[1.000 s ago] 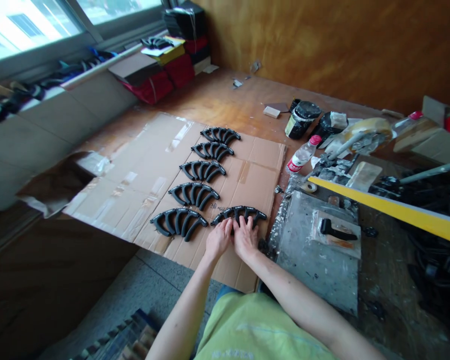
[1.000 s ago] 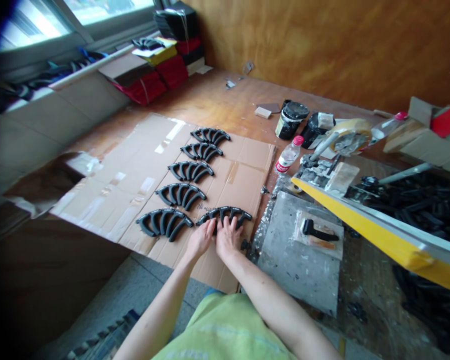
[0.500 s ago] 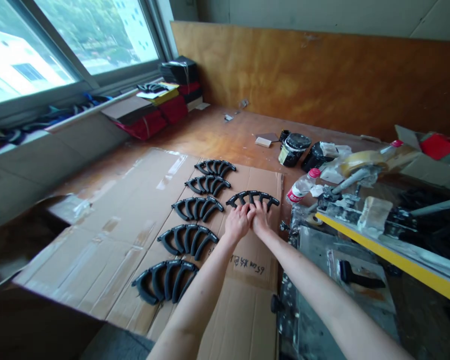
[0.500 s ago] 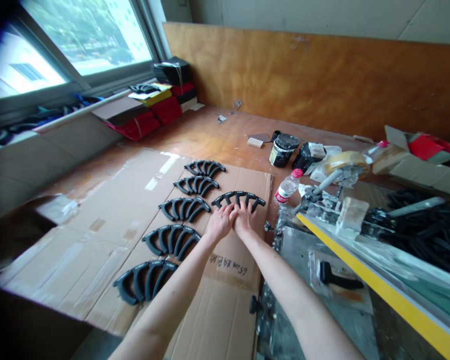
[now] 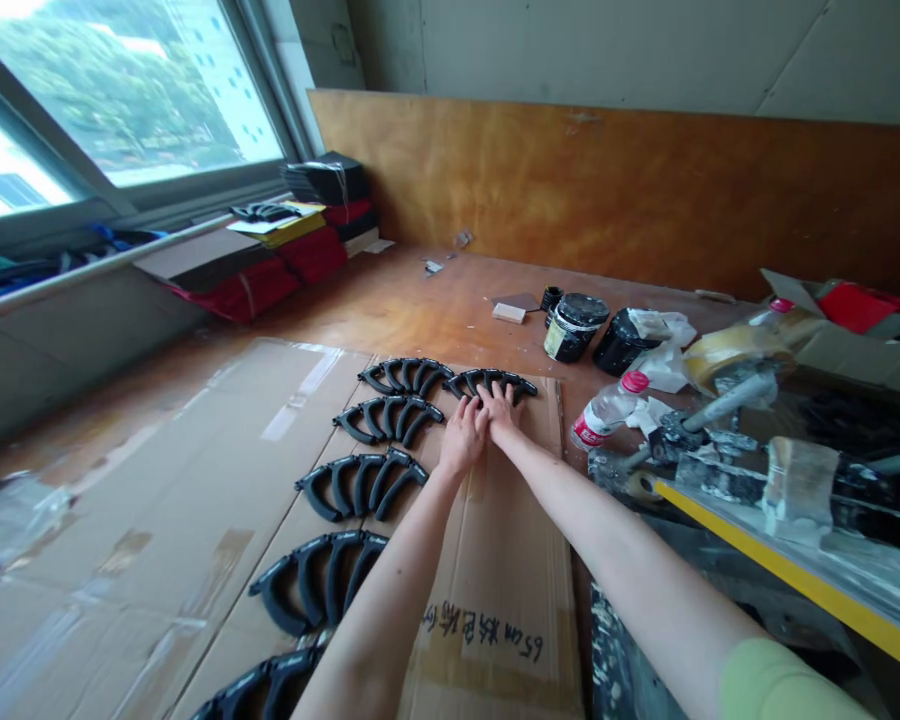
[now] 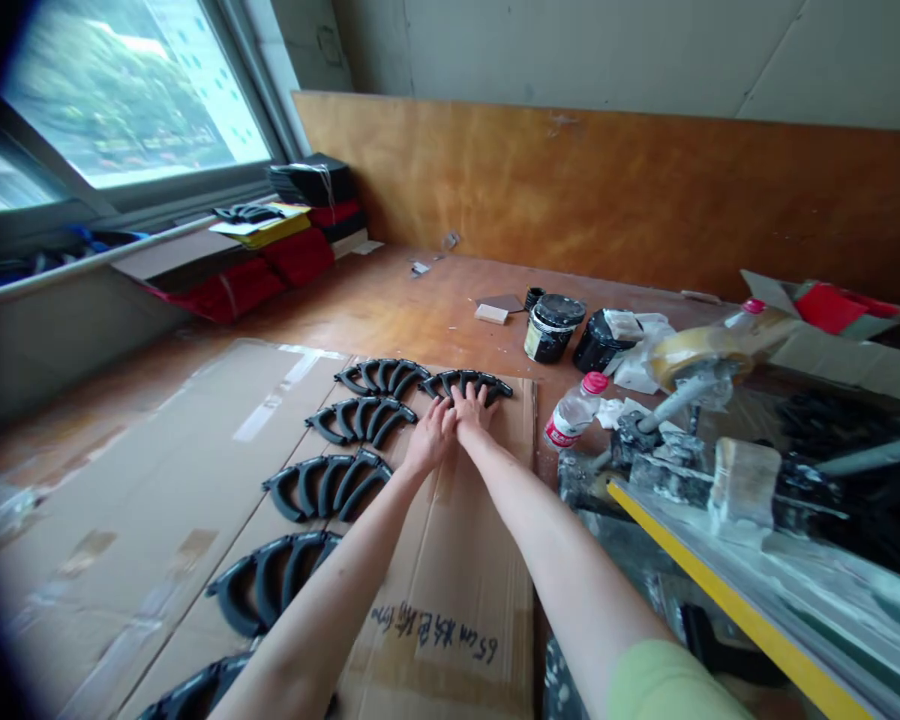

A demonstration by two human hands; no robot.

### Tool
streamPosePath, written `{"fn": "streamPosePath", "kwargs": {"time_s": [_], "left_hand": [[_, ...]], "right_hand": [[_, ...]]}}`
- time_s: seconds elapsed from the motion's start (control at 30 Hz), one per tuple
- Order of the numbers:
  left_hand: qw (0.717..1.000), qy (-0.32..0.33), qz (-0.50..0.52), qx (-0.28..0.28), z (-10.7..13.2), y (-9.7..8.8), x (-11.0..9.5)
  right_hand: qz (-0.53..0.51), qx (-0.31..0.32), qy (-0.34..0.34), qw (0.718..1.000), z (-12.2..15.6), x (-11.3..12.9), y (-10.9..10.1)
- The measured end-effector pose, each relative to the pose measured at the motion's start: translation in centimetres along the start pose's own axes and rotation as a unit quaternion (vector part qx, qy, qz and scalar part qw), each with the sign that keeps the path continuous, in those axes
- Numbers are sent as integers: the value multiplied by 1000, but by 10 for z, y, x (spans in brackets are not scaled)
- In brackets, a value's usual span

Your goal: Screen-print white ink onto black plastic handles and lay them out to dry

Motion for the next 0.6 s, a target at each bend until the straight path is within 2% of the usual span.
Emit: {"fn": "streamPosePath", "kwargs": {"time_s": [0.1, 0.17, 0.27, 0.33, 0.43, 0.53, 0.6], "left_hand": [[989, -81, 118, -45, 59, -11, -5], [977, -119, 172, -46, 103, -17, -13], [960, -146, 241, 1, 159, -19, -34], [944, -156, 287, 53, 188, -19, -54], [911, -173, 355, 119, 215, -27, -96], [878, -174, 425, 133, 217, -55, -152], [858, -160, 473, 118, 207, -81, -194]], "right_hand": [[-31, 1, -81, 996, 55, 9, -16], [-58, 4, -149, 987, 113, 11, -32], [-88, -14, -223, 971, 215, -5, -68], [-81, -33, -235, 968, 279, -34, -98], [-16, -100, -183, 978, 351, -107, -152], [28, -172, -114, 978, 388, -183, -199], [41, -153, -108, 981, 394, -213, -208]]}}
Point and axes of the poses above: each hand's wrist, its own z-axis away from the middle knuckle, its own y-axis out of the palm, x = y × z, the point moved 8 cm from there along -z, towards the middle knuckle, and after that the axes turned 14 degrees about -z, right-handed, at the moved point
